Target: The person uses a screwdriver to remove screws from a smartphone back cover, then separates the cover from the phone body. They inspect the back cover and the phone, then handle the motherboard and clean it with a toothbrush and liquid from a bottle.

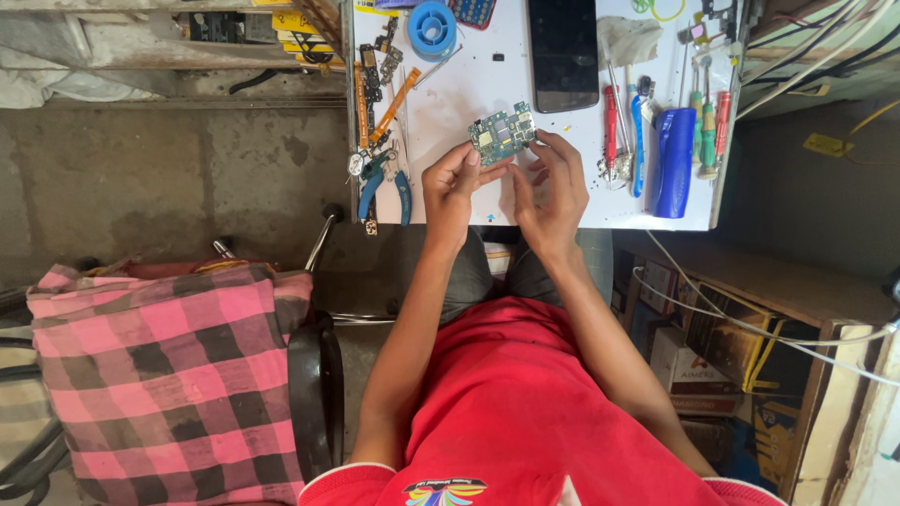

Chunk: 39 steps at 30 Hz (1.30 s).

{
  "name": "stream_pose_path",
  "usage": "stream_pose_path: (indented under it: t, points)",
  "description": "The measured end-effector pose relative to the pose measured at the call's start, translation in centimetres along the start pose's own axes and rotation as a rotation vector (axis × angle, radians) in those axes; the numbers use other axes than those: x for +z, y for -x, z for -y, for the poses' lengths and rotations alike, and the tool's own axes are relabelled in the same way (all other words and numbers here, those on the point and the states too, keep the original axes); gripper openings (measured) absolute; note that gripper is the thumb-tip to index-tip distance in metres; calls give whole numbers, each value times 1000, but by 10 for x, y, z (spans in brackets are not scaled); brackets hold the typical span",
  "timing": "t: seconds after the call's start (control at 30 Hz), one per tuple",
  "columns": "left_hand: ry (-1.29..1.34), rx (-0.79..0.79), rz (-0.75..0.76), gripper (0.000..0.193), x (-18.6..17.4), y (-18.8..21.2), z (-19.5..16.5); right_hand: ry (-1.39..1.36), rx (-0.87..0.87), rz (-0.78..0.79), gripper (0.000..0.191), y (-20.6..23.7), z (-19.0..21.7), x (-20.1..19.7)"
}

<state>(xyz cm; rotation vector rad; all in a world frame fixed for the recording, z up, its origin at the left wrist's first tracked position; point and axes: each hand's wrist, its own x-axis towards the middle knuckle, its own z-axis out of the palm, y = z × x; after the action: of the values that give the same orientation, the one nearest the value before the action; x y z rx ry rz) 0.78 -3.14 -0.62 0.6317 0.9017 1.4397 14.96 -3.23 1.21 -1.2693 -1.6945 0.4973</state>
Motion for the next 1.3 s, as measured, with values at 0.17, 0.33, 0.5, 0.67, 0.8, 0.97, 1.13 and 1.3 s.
stream_pose_path:
  t: [0.17,0.33,0.5,0.67,0.8,0.97,1.13,1.3]
  points:
    - [-58,30,-14,32,-1,0,1,88,-23,40,38,-2,-2,1]
    - [-337,92,-50,26,-2,4,7,141,-81,63,39,-6,0,-1]
    - [-243,136,26,21,-2,4,10,138,-112,0,35,-4,0,0]
    - [-481,246,1,20,-1,6,1,-316,394,-94,10,1,-4,8]
    - [-750,356,-70,42,-1,6,-9,-798,700,-130,4,-3,-8,8]
    - [-844,393,-31,63,3,5,-14,-1107,823,-84,4,-6,-9,1]
    - [-861,461,31,64,2,7,-18,-1176,862,-62,3,-6,-9,1]
    - [-855,446,48,66,2,6,-18,-1145,839,-56,4,-3,-11,2]
